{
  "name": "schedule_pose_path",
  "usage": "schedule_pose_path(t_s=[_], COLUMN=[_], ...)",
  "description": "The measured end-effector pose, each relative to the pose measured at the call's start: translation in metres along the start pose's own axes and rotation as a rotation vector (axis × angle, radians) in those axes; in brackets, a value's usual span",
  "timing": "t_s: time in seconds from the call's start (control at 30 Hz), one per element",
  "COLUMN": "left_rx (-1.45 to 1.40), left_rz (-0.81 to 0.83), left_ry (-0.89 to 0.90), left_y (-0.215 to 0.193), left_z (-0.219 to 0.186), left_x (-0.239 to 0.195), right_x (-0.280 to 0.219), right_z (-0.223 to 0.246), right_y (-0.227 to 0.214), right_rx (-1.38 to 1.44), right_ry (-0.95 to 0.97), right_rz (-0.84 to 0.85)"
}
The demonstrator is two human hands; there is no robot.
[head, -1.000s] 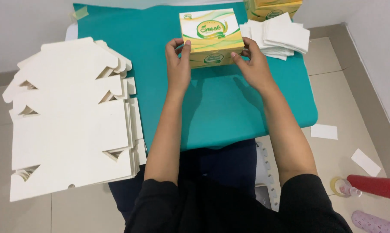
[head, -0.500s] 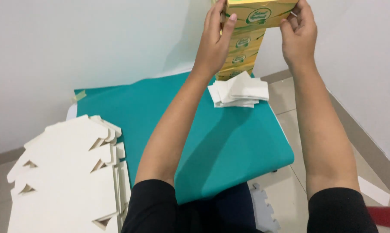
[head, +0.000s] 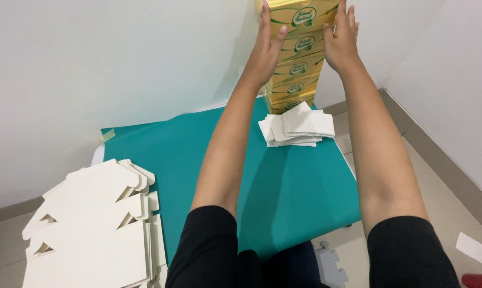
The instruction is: Assembling cardboard snack boxes by folding and tucking flaps from flat templates.
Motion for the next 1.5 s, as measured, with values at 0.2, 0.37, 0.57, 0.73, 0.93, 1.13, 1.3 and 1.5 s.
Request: schedule_pose_path(t_s=[0.2,0.37,0.57,0.73,0.93,1.13,1.3,1.5], left_rx=[0.505,0.772,0.948,1.019,0.828,0.876,0.791,0.791], left_rz=[0.113,0.276,0.806,0.779,0.568,0.591,0.516,0.531], left_ry=[-0.026,0.14,-0.073,-0.742,-1.146,-1.087,-1.157,-1.159], left_y=[-0.016,-0.091,-0.225,-0.361,-0.429,-0.438,-0.444,-0.443], left_z=[0.025,-0.051,-0.166,-0.208,-0.248,-0.238,-0.242,-0.241], left_x=[-0.007,-0.094,-0.296,-0.443,-0.546,-0.556,-0.54,-0.542], right_x=[-0.027,-0.162,-0.318,-0.446,-0.531,-0.538,-0.539,-0.577], right_z=[0.004,0.133,0.251,0.352,0.413,0.417,0.421,0.405], right_y=[-0.022,-0.041,0.048,0.093,0.109,0.12,0.112,0.119], right_rx=[0.074,0.421,0.578,0.597,0.317,0.06,0.096,-0.113], right_ry=[-0.017,-0.295,-0.574,-0.773,-0.996,-1.01,-1.126,-1.277], right_rz=[-0.273,-0.244,0.281,0.729,0.999,1.12,0.833,0.547])
Point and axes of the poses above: each hand's wrist, its own x-axis towards the middle knuckle, its own y-axis out of the palm, z = x × y, the point moved 7 cm from there along x, towards the middle knuckle, and after that the axes turned 9 degrees about y, right-handed, at the moved point
